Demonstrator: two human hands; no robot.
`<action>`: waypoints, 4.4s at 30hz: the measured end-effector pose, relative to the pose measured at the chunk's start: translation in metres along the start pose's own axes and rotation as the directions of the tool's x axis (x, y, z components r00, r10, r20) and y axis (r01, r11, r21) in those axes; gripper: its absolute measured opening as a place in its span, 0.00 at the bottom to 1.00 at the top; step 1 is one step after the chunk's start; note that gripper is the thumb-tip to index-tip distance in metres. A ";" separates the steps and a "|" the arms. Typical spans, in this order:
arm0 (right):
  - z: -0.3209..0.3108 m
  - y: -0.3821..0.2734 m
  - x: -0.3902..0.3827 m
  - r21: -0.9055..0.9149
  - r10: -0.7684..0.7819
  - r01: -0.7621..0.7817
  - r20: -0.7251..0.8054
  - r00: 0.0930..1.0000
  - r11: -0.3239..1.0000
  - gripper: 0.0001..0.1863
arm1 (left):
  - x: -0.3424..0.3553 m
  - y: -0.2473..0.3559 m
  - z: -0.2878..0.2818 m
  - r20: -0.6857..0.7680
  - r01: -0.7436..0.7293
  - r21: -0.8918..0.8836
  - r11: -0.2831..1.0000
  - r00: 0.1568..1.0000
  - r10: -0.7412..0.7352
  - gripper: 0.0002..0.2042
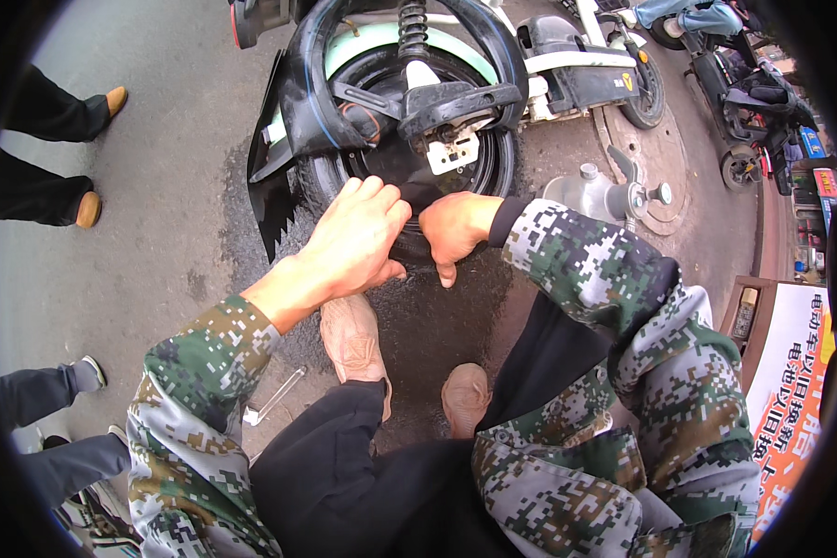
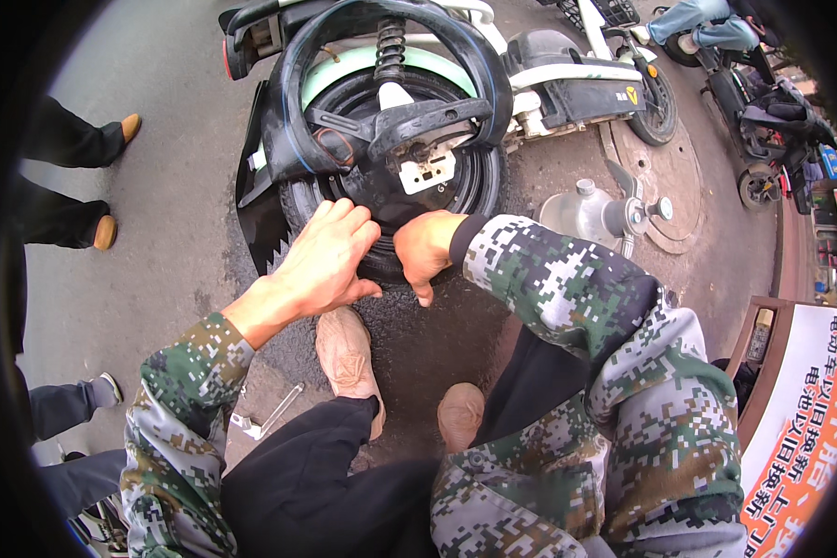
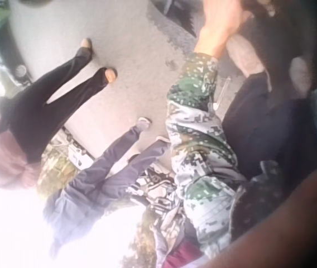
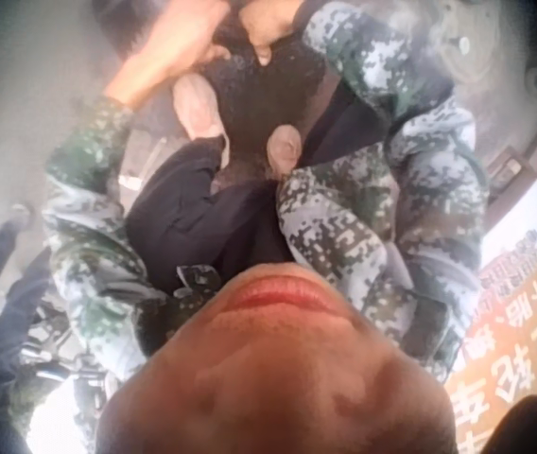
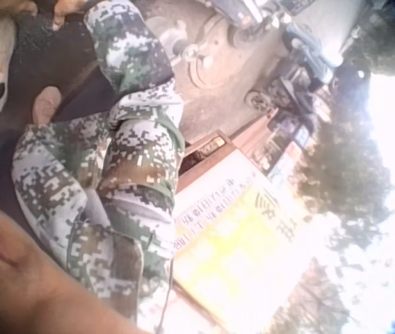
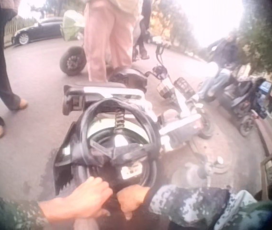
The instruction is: The person removes the inner tube from an electric scooter tire, inspects the tire and rim, and then reinserts the inner tube into the tire. The scooter is lying on its side on a paved street.
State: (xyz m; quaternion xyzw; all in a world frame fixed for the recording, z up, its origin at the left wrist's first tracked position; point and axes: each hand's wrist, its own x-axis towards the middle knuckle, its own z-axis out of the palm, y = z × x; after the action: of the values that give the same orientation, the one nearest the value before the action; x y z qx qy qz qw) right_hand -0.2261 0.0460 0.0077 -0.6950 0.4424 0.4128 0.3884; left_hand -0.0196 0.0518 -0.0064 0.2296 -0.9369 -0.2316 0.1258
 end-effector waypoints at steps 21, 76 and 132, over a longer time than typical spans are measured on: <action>0.002 0.036 0.026 -0.213 0.257 -0.190 0.357 0.898 0.959 0.45 | 0.000 0.001 -0.004 0.046 0.004 0.033 0.999 0.999 -0.006 0.31; 0.011 0.041 0.010 -0.649 0.245 -0.170 0.026 0.969 0.741 0.27 | 0.004 -0.001 -0.002 0.092 0.003 0.003 1.000 0.996 -0.003 0.30; -0.013 0.004 0.023 0.015 -0.087 0.085 0.155 0.984 0.996 0.38 | 0.005 -0.009 -0.002 0.126 0.014 -0.037 0.999 0.992 -0.010 0.32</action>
State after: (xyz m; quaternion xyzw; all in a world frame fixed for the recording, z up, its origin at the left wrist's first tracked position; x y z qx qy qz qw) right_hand -0.2212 0.0264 -0.0095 -0.6775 0.3822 0.4466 0.4421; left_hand -0.0201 0.0418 -0.0085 0.2179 -0.9371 -0.2638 0.0695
